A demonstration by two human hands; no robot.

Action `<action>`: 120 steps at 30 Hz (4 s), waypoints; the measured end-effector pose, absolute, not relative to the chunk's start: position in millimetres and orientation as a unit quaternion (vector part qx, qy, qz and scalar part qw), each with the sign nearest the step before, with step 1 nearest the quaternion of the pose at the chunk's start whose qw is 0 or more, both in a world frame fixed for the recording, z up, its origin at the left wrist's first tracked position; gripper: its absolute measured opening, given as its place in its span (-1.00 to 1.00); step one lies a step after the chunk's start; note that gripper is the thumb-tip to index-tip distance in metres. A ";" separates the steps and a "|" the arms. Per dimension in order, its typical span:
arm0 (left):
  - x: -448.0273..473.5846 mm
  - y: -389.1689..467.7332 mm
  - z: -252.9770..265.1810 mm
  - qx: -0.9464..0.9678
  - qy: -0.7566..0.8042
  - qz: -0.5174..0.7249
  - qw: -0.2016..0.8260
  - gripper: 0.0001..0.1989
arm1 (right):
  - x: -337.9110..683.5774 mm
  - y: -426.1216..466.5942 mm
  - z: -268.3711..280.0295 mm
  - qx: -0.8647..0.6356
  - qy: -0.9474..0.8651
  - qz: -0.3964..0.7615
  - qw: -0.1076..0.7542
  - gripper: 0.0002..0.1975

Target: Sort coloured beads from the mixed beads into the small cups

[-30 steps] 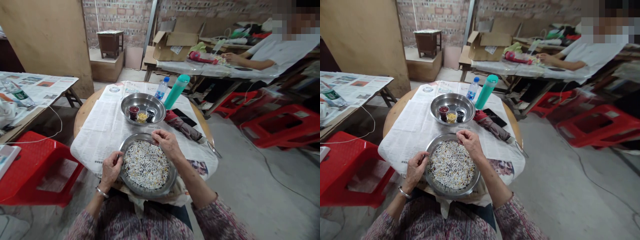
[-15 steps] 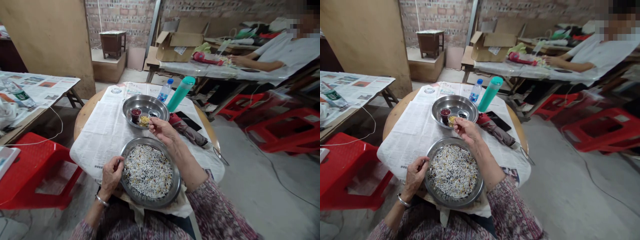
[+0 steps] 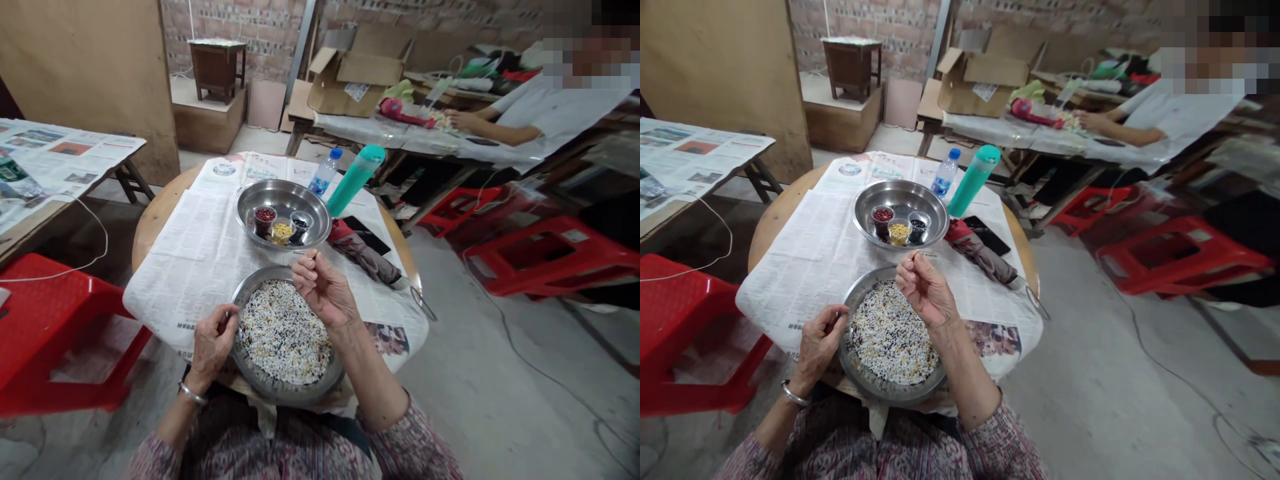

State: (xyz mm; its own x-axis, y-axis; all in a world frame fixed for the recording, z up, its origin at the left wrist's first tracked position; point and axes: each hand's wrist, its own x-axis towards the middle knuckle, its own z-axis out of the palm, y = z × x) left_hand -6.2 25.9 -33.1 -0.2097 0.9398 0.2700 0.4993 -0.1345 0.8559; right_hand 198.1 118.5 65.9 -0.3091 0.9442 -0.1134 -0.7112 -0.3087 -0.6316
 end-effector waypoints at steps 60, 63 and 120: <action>-2.7 26.7 -27.0 0.586 0.608 0.477 0.242 -0.85 | 198.9 60.5 11.8 -0.391 -0.129 0.818 0.402 -0.79; -2.6 26.6 -26.8 0.587 0.607 0.478 0.242 -0.86 | 198.5 58.4 12.6 -0.442 -0.195 0.770 0.418 -0.74; -3.7 27.4 -28.9 0.578 0.618 0.465 0.258 -0.84 | 200.7 50.7 -5.2 -0.451 -0.371 0.696 0.418 -0.68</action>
State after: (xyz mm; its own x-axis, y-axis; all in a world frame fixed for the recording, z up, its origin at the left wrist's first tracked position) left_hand -3.7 27.4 -28.9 -0.1981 0.9555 0.2183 0.4746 -0.1014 0.8744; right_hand 200.7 50.7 -5.2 -0.2428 0.9168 -0.3170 -0.2473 -0.3745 -0.8936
